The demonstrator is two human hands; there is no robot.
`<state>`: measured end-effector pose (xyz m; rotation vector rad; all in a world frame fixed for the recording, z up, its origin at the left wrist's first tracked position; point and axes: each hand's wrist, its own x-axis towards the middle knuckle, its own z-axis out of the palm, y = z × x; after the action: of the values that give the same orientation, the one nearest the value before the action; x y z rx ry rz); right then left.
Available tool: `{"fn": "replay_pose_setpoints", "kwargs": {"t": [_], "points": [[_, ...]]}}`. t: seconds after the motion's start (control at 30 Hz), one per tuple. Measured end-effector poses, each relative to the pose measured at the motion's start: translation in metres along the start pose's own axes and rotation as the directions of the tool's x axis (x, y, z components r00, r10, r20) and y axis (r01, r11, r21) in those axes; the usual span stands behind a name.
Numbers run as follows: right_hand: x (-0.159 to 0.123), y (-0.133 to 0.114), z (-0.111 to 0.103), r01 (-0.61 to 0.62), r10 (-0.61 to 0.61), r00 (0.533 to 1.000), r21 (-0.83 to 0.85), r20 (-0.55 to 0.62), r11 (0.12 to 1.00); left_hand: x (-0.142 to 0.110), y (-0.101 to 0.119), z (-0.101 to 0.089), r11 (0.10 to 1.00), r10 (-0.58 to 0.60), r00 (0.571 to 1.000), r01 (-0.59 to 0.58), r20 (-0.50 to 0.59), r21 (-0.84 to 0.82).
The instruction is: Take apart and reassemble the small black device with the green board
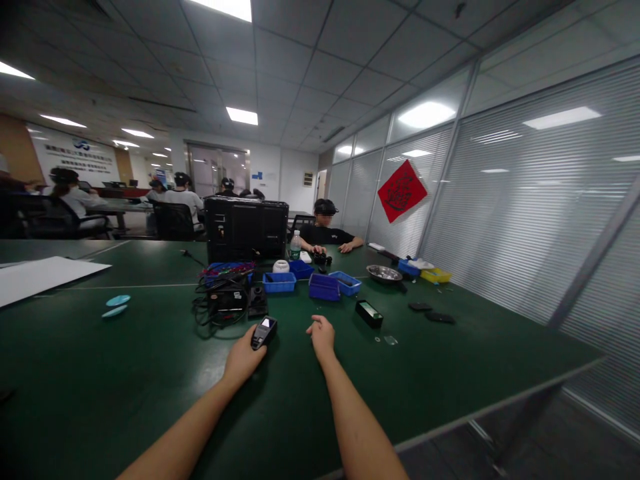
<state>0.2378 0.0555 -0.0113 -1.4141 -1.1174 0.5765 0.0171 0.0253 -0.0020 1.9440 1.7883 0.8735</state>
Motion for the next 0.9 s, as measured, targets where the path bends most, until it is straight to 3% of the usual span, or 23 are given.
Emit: {"fn": "replay_pose_setpoints", "kwargs": {"t": [0.23,0.47,0.63,0.9], "points": [[0.002,0.002,-0.005,-0.004,0.005,0.999,0.014,-0.036,1.0,-0.013,-0.01,-0.015,0.999,-0.038,0.999,0.038,-0.014,-0.002],[0.002,0.003,-0.01,-0.001,-0.001,1.0,-0.065,-0.031,0.998,-0.029,-0.031,-0.053,0.993,-0.119,0.992,0.119,-0.038,0.009],[0.002,0.001,-0.011,0.019,-0.021,1.0,-0.133,-0.016,0.991,-0.03,-0.06,-0.087,0.972,-0.211,0.972,0.22,-0.105,0.083],[0.003,-0.001,-0.011,0.058,-0.052,0.998,-0.279,0.031,0.958,-0.027,-0.121,-0.142,0.911,-0.364,0.905,0.395,-0.22,0.116]]}}
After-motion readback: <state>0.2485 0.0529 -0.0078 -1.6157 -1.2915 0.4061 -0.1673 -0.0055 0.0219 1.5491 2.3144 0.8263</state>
